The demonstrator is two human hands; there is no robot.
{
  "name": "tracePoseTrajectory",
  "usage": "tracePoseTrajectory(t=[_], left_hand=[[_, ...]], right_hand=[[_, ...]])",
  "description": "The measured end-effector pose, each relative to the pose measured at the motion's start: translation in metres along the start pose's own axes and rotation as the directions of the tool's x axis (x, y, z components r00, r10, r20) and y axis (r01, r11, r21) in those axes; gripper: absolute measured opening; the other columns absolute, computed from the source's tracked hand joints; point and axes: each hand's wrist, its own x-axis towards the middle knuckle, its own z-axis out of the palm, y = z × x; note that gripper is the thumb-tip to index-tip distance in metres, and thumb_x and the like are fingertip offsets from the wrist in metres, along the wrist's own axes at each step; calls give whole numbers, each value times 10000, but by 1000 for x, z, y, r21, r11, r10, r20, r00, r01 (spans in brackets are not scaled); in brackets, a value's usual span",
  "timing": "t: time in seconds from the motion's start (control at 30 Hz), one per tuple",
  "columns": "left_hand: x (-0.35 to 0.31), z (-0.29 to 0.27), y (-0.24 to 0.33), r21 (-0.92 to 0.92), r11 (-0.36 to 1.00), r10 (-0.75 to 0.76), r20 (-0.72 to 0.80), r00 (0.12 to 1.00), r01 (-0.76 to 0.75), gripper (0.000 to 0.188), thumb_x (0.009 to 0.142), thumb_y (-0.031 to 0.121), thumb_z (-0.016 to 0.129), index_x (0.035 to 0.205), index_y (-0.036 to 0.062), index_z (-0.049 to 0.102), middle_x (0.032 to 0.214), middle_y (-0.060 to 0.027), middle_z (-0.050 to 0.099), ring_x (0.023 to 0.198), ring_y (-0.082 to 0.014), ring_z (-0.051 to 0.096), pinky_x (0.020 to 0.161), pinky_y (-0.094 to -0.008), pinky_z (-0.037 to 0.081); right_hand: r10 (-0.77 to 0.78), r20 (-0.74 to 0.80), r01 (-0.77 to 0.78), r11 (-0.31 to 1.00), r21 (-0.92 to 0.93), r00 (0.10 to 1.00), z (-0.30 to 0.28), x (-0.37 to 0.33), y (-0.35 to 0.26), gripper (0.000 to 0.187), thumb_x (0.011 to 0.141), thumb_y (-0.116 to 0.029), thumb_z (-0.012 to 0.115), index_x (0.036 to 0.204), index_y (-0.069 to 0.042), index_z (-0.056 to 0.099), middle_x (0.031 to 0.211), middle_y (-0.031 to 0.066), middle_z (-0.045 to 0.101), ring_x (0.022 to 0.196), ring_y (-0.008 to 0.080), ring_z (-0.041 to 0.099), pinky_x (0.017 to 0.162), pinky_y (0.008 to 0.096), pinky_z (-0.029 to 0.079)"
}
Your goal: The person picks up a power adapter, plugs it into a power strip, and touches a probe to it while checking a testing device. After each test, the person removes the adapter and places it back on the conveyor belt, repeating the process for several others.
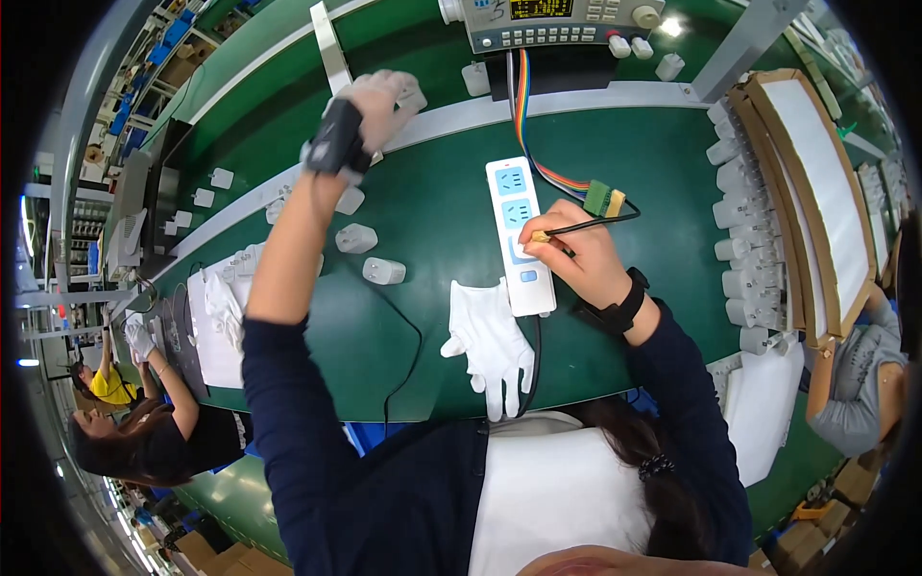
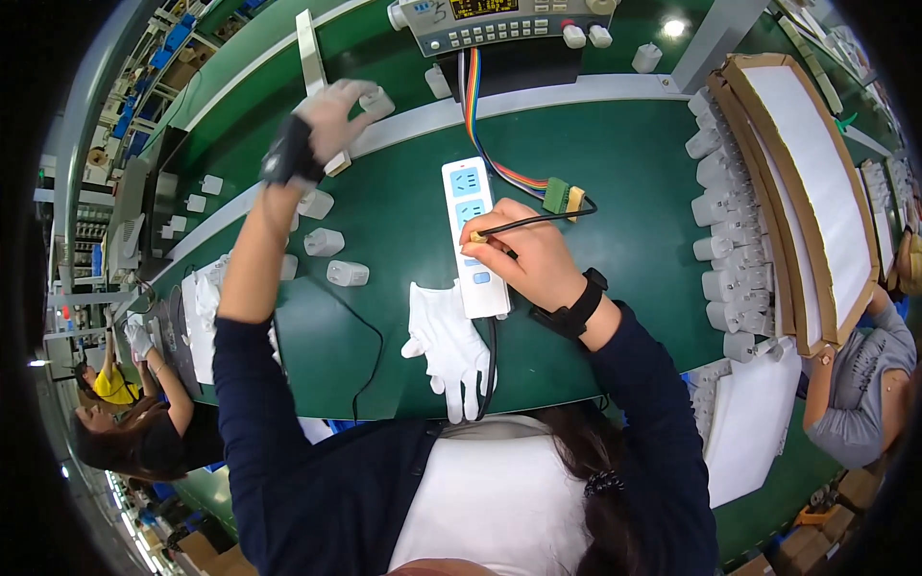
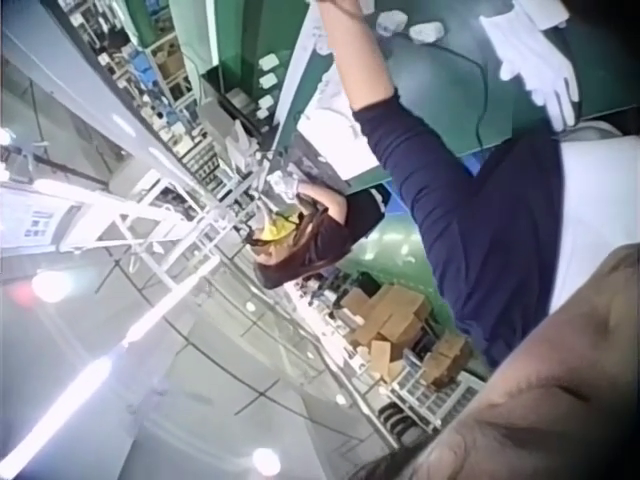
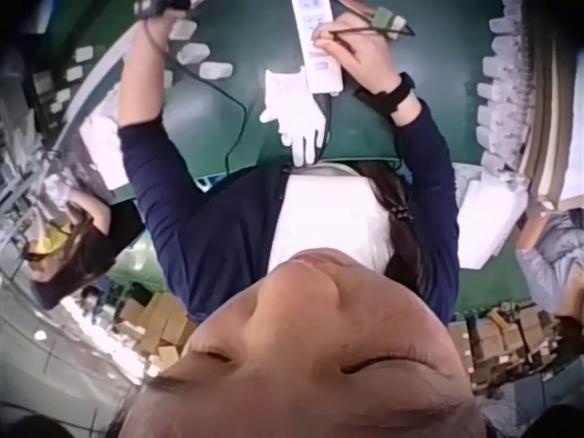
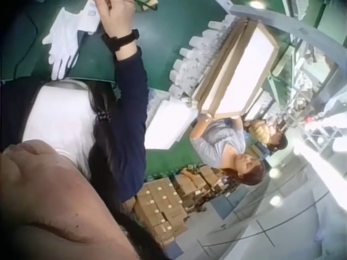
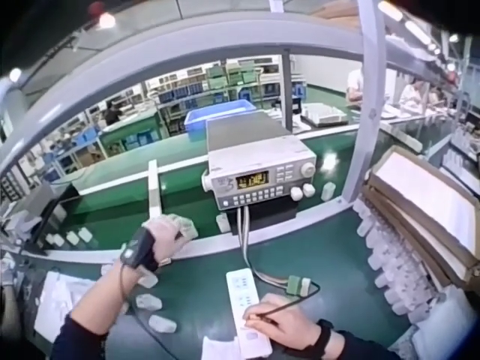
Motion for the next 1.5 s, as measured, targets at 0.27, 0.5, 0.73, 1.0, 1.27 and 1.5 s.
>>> tracePoseTrajectory(t=[0.27,0.5,0.73,1.0,1.27,1.5], left_hand=[[-112,-43,108,354,814,-88,859,505,-460,376,766,304,710,1089,122,644,1001,-61,660,880,-301,628,785,-426,514],[-60,-49,116,-860,360,-91,353,931,362,377,834,157,694,1179,40,598,1107,-85,639,991,-197,636,814,-323,519],[-25,23,140,-914,310,-194,208,959,262,434,827,115,725,1224,42,565,1136,-68,635,1046,-156,623,892,-288,495],[-32,41,146,-948,245,-250,143,958,205,456,807,171,747,1207,42,568,1117,-79,651,1055,-163,627,917,-303,487],[-40,46,149,-720,694,-158,-150,976,2,478,745,170,759,1182,81,589,1094,-100,650,1009,-258,630,847,-352,492],[-84,20,172,-869,487,-198,-212,957,-92,443,743,165,751,1154,92,603,1121,-96,651,1049,-293,610,844,-390,492]], right_hand=[[14,-40,-13,1000,16,999,-3,-2,2,96,840,-101,664,920,-54,689,829,37,527,660,133,520,605,250,424],[-47,-83,43,998,-45,995,-4,-7,6,96,839,-98,667,920,-53,690,849,49,550,689,157,544,623,263,440],[-23,-78,24,999,23,997,-2,-6,8,103,838,-95,672,930,-53,691,858,55,554,726,160,558,644,265,445],[-1,-23,1,1000,18,1000,-7,-6,7,126,840,-94,673,960,-60,693,861,54,548,729,157,563,654,257,449],[-36,-51,35,999,-29,998,-4,-5,6,117,844,-96,666,950,-57,692,862,52,559,732,155,566,654,263,451],[-55,-75,48,994,-93,996,-4,-6,5,115,868,-116,642,941,-37,682,809,50,568,744,163,565,678,270,453]])
